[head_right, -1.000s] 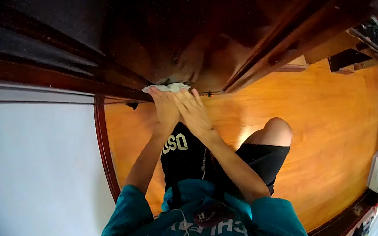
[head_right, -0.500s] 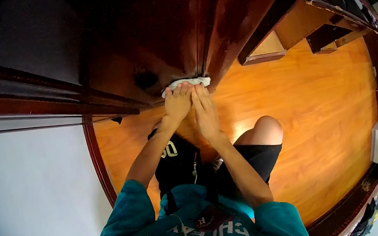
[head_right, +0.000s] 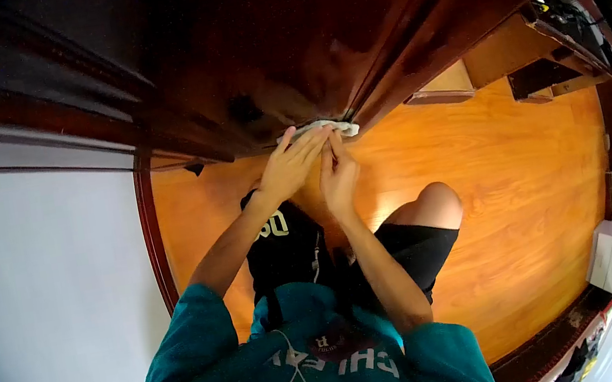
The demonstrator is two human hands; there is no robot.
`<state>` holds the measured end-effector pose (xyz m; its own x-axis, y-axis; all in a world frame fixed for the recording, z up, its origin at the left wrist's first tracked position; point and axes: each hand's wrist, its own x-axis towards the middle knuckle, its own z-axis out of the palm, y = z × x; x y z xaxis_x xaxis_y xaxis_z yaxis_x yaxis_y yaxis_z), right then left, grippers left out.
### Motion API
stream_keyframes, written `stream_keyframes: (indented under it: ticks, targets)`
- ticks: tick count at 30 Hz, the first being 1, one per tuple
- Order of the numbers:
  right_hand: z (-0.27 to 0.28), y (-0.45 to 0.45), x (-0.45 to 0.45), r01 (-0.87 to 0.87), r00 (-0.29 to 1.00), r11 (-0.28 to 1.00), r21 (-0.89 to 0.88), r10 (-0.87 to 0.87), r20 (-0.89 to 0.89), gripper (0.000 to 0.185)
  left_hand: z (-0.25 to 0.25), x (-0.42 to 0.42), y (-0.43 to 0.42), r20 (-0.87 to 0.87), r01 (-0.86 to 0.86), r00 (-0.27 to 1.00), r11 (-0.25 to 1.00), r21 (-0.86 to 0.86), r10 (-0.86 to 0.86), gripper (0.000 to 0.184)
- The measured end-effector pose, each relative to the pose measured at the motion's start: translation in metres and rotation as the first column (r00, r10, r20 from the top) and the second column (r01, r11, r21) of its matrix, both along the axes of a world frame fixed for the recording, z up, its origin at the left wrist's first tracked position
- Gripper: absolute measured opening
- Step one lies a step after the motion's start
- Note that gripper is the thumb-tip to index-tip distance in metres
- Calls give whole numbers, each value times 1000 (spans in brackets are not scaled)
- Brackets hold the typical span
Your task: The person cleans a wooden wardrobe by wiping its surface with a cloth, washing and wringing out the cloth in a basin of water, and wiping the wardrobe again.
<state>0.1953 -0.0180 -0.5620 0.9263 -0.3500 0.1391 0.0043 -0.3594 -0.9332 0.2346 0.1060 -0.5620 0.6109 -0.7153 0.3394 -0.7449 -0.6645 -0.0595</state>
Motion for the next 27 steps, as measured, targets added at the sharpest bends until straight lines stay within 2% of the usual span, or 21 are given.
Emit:
stream_keyframes:
  ticks: [1,2,3,4,5,6,7,8,9,10,12,13,15,17,19,20,21,22,25,26,27]
  targets:
    - [6,4,5,64,998,990,127,-66,10,26,16,-10,5,-213,-15,977,988,-153,-18,55]
    - [9,7,9,98,995,988,122,-102,23,25,20,-20,10,-211,-29,976,917,-399,-61,49]
    - [9,7,8,93,995,988,120,-95,15,25,15,-37,12,-219,-38,974,916,-400,-55,49]
    - [8,5,9,94,996,964,250,-90,-26,25,6,-53,13,-548,-298,837,848,-438,11,43]
    - [8,6,11,103,994,921,377,-85,-65,26,-2,-61,14,-808,-540,588,753,-376,18,38]
    - [16,8,12,141,989,905,401,-110,-99,21,-7,-56,7,-928,-668,359,666,-331,-102,32]
    - [14,9,12,141,989,905,401,-108,-104,21,-17,-47,-2,-929,-670,355,665,-328,-100,32]
    - [10,7,15,177,984,795,581,-135,-116,19,-29,-33,-15,-882,-887,156,329,-323,-445,33]
    - [4,4,18,206,978,649,732,-159,-135,17,-35,-21,-26,-644,-993,77,1,-120,-762,33]
    - [-6,0,21,211,973,524,825,-195,-126,14,-28,-7,-36,-639,-993,75,2,-119,-766,33]
    - [1,-3,24,252,962,473,844,-220,-164,13,-6,14,-50,-414,-968,126,-202,146,-901,34]
    - [3,-3,23,290,950,416,862,-237,-205,12,-5,18,-55,-417,-967,123,-203,153,-901,34]
    - [-1,-4,20,277,957,455,846,-212,-199,12,-5,22,-54,-371,-918,217,-318,236,-903,31]
    - [6,-5,19,283,959,701,655,-230,-167,14,-17,26,-49,-317,-919,235,-317,237,-919,30]
    - [9,-13,24,200,979,782,590,-188,-83,17,-26,27,-47,-188,-921,262,-303,246,-947,28]
    - [13,-20,27,186,979,960,211,-163,-121,19,-30,28,-47,-187,-918,265,-307,250,-946,28]
    - [21,-21,31,122,974,972,-201,-156,-163,21,-22,28,-45,-161,-904,283,-319,284,-946,28]
    - [22,-20,34,127,979,938,-321,-172,-114,25,-15,29,-43,-135,-889,301,-329,318,-944,29]
    - [-13,-11,37,-56,980,968,-246,6,-200,25,24,25,-20,-282,-816,381,-464,344,-880,24]
    - [-28,3,40,-43,982,993,-108,23,-188,19,10,27,-8,-243,-804,443,-503,317,-863,22]
    - [-35,21,45,-47,982,994,-98,28,-187,19,-4,30,7,-252,-803,447,-509,311,-858,22]
